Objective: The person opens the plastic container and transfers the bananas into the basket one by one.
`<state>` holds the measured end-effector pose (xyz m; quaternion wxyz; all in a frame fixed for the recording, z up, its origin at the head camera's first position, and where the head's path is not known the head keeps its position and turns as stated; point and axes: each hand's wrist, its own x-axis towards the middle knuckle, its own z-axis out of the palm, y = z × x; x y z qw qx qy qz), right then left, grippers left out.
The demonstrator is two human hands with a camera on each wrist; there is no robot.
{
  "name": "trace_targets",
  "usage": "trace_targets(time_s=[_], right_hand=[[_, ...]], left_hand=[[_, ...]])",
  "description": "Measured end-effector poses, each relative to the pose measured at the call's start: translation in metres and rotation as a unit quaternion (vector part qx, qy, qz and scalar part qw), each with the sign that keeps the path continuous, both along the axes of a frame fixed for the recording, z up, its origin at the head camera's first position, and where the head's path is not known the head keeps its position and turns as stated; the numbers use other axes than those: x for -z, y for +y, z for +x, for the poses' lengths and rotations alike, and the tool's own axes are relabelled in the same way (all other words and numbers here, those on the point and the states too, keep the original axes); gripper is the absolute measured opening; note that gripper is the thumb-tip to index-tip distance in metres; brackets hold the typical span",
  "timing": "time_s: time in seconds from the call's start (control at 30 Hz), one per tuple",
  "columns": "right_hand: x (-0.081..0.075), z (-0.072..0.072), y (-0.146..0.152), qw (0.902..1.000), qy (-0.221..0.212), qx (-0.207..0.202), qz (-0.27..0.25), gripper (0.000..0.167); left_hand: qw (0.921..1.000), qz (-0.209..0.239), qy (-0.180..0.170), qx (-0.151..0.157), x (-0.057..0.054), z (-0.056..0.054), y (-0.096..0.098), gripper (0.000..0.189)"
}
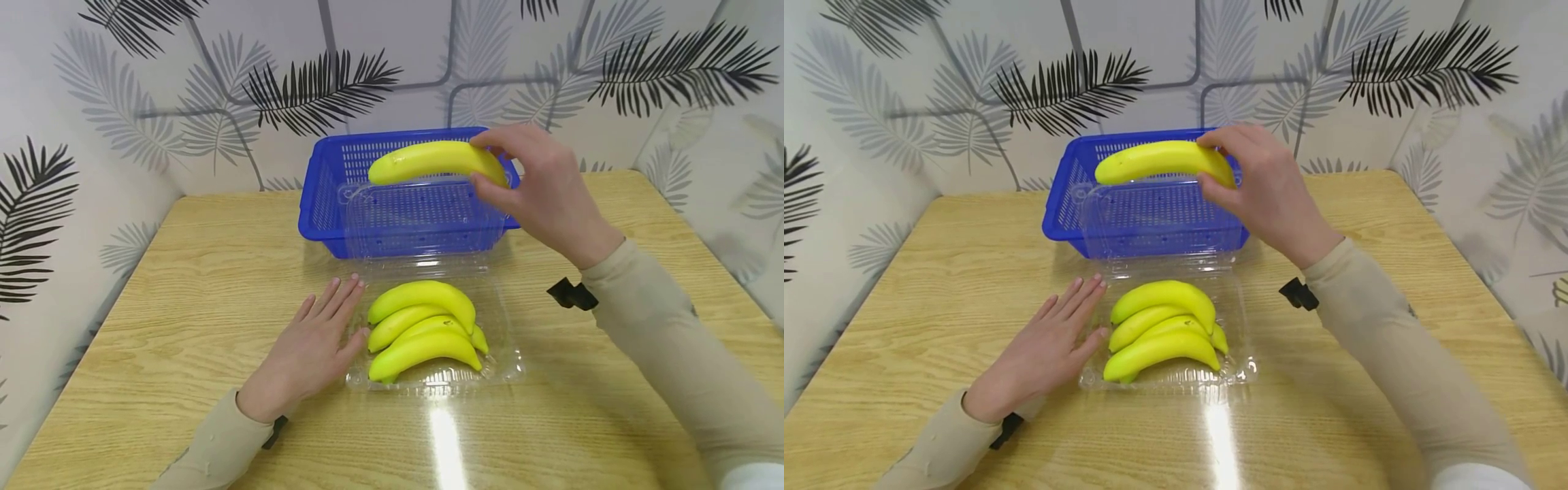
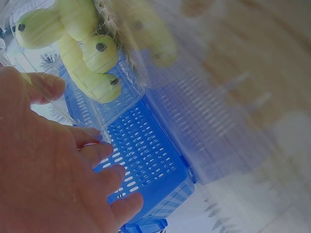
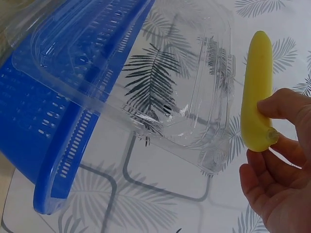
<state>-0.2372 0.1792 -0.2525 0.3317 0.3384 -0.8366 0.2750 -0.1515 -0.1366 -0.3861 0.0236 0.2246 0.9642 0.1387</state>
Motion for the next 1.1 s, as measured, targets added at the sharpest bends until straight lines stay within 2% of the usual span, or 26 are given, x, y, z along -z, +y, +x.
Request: trace_targets(time_s=[0.63, 1.1], right_hand=[[-0.009, -0.026, 0.003, 0.9996, -0.013, 0.004, 0.024, 0.034], [-0.013, -0.042, 0.006, 0.997, -0.058, 0.028, 0.043, 0.034]], left_hand=[[1.0, 0.001, 0.001, 0.002, -0.001, 0.001, 0.0, 0.065], [1.0, -0.003, 0.0, 0.003, -0.001, 0.001, -0.001, 0.066]])
